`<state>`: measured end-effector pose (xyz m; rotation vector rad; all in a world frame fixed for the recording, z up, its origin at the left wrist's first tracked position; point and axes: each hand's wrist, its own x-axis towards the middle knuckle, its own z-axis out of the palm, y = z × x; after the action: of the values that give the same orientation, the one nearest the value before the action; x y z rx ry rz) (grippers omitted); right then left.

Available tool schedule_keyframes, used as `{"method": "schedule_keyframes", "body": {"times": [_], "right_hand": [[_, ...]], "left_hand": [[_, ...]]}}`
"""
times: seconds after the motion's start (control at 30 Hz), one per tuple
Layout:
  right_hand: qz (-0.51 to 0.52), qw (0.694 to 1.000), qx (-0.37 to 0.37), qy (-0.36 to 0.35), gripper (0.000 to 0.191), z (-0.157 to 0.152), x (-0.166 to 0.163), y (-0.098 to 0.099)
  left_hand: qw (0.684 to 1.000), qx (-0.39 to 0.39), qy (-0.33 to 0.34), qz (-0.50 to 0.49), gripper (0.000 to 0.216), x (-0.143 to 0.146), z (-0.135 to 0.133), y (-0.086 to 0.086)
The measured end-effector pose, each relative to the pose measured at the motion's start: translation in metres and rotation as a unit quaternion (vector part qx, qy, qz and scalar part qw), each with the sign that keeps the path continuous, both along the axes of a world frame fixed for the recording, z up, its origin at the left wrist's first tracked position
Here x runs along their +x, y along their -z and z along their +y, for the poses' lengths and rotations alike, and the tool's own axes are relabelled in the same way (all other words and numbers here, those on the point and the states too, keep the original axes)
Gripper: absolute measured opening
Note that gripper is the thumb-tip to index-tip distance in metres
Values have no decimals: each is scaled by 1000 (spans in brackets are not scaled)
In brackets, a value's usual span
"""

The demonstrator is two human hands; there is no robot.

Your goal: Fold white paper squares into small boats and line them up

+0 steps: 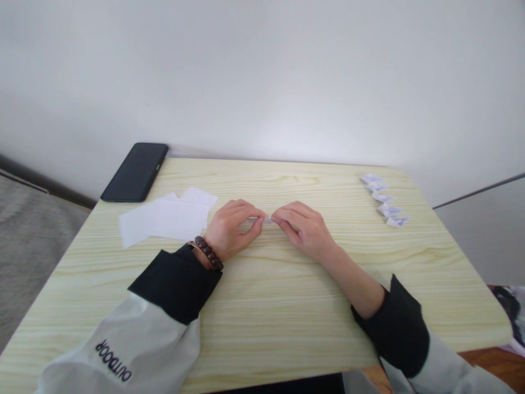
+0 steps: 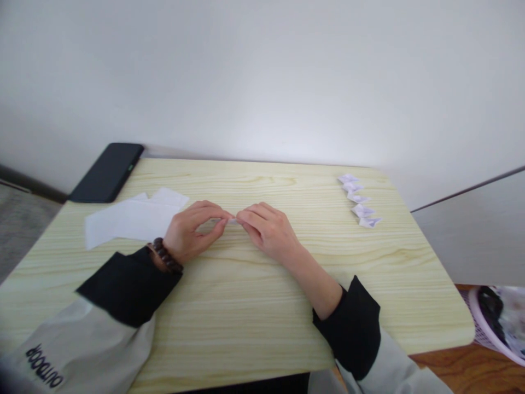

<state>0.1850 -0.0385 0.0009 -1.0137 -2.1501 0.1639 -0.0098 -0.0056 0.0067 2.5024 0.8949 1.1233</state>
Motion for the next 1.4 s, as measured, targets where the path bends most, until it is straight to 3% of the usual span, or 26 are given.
{"method": "schedule_keyframes", "body": {"times": [0.23, 0.7, 0.97, 1.13, 1.4], "right_hand": [[18, 1000, 3, 16, 14, 1, 4, 1], [45, 998, -28, 26, 12, 3, 4, 1], [17, 1000, -19, 3, 10, 0, -6, -1], [-33, 997, -62, 21, 12, 1, 2, -4], [-43, 994, -101, -7, 9, 3, 9, -6]], "left_hand": [[999, 27, -40, -4, 13, -4, 3, 4], [999, -30, 13, 28, 23, -7, 1, 1], [998, 28, 31, 49, 17, 0, 4, 6], [997, 36, 1, 72, 21, -4, 6, 8], [995, 1, -4, 104, 27, -5, 7, 8]]}}
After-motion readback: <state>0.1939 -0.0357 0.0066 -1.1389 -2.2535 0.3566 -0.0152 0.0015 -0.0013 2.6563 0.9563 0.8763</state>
